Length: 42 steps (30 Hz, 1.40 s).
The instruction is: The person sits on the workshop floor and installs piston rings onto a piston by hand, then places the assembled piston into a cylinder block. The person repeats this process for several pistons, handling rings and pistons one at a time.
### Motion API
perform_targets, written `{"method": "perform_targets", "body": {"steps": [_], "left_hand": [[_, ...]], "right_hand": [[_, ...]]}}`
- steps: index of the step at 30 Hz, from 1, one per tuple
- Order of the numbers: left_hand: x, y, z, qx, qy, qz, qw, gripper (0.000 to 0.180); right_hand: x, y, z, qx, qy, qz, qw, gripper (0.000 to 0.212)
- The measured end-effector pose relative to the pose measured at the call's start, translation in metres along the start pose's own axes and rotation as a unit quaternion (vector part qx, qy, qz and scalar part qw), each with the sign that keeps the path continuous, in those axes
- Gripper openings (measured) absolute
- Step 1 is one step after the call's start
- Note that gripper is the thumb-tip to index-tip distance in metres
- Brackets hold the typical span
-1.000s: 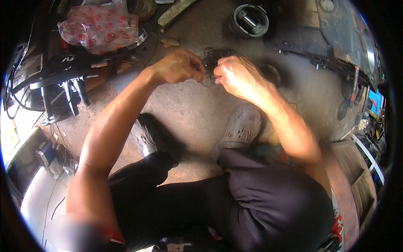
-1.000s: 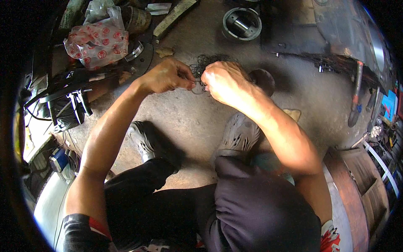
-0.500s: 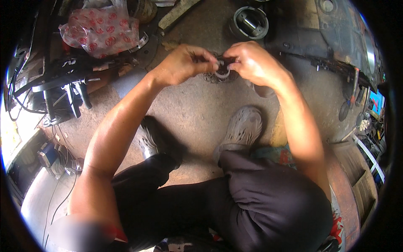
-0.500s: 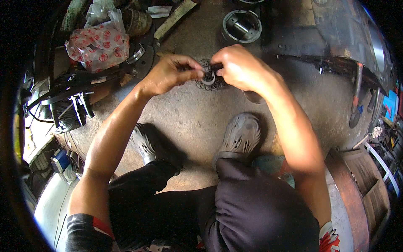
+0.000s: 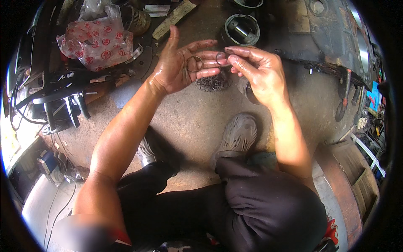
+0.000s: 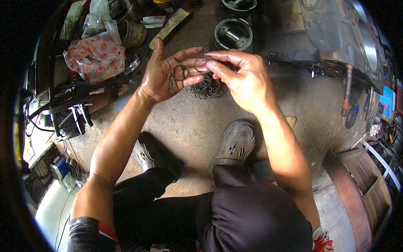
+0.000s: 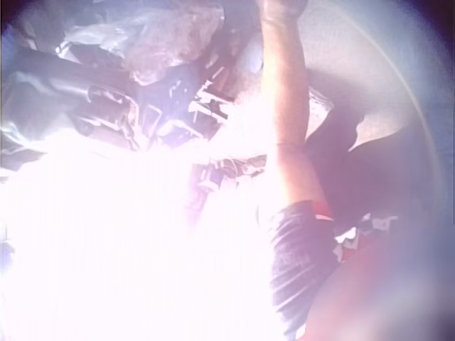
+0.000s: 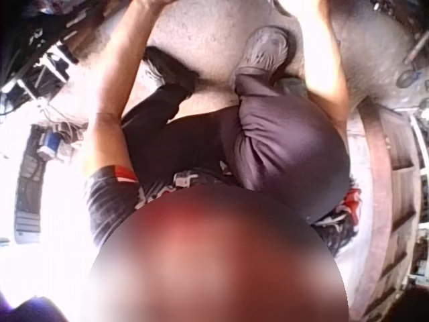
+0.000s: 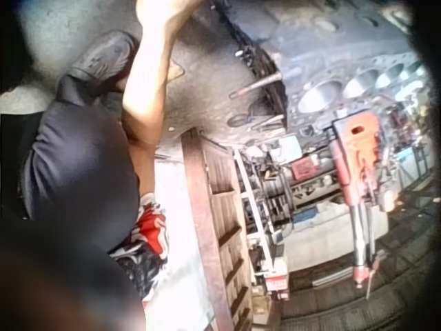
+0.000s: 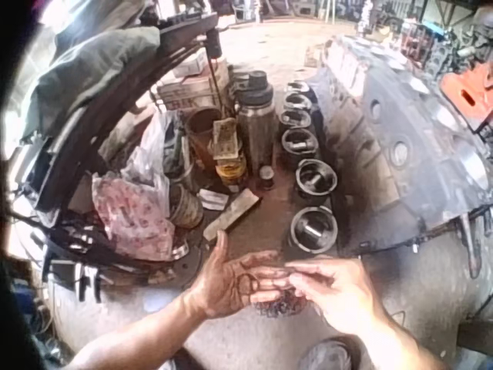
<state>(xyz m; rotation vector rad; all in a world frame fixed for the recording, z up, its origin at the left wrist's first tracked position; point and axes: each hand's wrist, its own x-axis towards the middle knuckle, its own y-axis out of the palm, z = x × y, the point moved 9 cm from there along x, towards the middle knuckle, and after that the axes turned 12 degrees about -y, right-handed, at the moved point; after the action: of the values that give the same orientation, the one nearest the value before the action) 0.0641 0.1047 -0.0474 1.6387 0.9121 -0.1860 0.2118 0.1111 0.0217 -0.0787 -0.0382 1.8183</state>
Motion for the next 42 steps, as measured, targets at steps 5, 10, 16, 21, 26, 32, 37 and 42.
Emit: {"method": "perform_targets", "body": {"steps": [5, 10, 16, 21, 26, 32, 37, 42], "left_hand": [[-0.003, 0.016, 0.016, -0.049, -0.081, 0.108, 0.99, 0.137], [-0.005, 0.031, 0.022, -0.058, -0.118, 0.169, 0.977, 0.14], [-0.006, 0.03, 0.022, -0.054, -0.129, 0.132, 0.981, 0.14], [-0.006, 0.031, 0.019, 0.027, -0.104, 0.11, 0.988, 0.141], [-0.009, 0.033, 0.016, 0.016, -0.095, 0.101, 0.99, 0.14], [-0.018, 0.031, 0.003, 0.042, -0.007, 0.02, 0.999, 0.127], [-0.056, 0.056, -0.04, 0.467, 0.23, -0.117, 0.846, 0.091], [-0.072, 0.091, -0.05, 0.571, 0.391, -0.166, 0.702, 0.069]], "right_hand": [[0.007, 0.018, 0.027, -0.167, -0.068, 0.119, 0.976, 0.019], [0.022, 0.038, 0.028, -0.199, -0.089, 0.194, 0.957, 0.016], [0.024, 0.051, 0.034, -0.254, -0.155, 0.227, 0.927, 0.014], [0.022, 0.053, 0.029, -0.251, -0.14, 0.225, 0.931, 0.013], [0.021, 0.056, 0.032, -0.278, -0.171, 0.207, 0.922, 0.013], [0.016, 0.037, -0.002, -0.033, 0.041, 0.124, 0.991, 0.012], [0.021, -0.005, 0.004, 0.067, 0.006, 0.028, 0.997, 0.014], [0.018, -0.016, 0.002, 0.098, 0.012, 0.009, 0.995, 0.016]]}}
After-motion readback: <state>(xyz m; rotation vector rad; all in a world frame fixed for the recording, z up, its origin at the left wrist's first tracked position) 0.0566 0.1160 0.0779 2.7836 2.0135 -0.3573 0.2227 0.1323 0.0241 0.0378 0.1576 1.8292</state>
